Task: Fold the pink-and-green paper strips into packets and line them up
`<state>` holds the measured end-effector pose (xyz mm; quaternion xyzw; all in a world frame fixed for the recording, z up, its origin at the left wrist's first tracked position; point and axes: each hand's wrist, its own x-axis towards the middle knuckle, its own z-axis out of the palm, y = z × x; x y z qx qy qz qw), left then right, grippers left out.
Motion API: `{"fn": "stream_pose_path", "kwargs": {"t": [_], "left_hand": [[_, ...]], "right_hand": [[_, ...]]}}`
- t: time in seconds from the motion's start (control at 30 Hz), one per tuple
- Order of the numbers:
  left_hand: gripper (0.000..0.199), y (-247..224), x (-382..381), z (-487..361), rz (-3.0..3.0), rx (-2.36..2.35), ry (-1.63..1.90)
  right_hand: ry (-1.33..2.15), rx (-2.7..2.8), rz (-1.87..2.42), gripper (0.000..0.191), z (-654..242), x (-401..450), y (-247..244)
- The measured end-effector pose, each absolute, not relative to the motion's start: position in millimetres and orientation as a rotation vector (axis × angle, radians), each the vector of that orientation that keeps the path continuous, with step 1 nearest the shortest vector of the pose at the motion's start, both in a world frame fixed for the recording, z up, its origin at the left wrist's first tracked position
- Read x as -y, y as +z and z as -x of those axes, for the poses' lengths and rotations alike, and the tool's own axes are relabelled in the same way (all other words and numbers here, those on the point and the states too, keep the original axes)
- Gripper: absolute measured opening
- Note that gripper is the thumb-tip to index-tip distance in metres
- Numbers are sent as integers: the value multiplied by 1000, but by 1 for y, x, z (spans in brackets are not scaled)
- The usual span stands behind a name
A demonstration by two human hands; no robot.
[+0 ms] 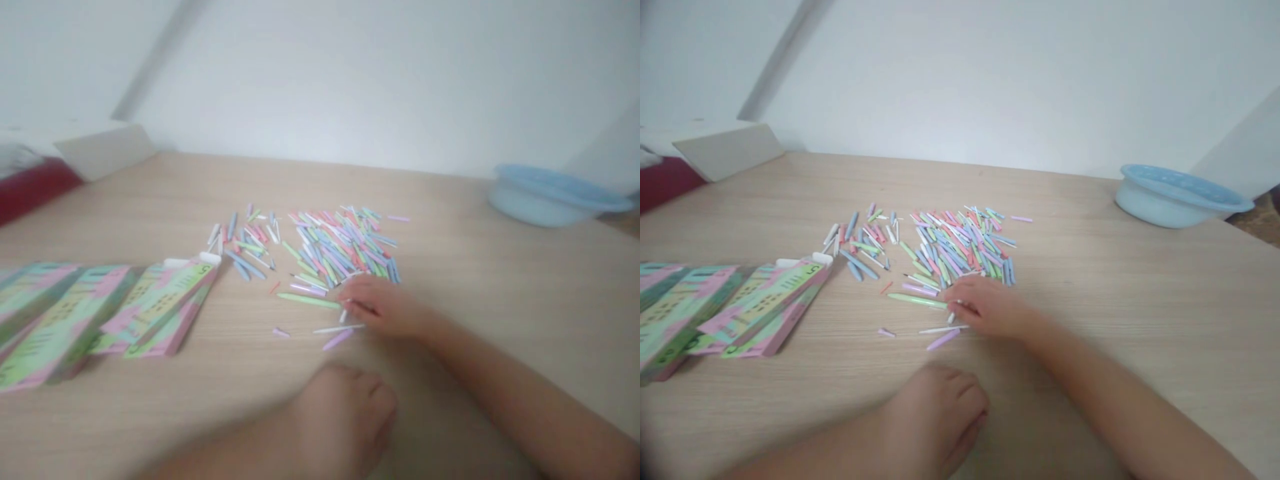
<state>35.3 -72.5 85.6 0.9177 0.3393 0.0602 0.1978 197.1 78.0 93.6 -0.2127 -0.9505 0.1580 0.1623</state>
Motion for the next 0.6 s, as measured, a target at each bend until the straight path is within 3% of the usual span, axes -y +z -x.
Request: {"fn": "stream_pose_path", "kwargs": {"t": [0.1,0.3,0.4,0.6], "left_hand": [[13,87,72,-37,-2609,-929,105],[13,83,73,-39,-2712,-920,68],[17,75,73,-40,-2764,-935,99],[17,67,73,-38,-2748,-960,175]], "right_hand": [[474,2879,496,17,-191,-46,94],[60,3038,369,17,-184,-43,82],[177,2980,446,12,-182,-41,78],[527,2844,519,22,-181,-42,74]]}}
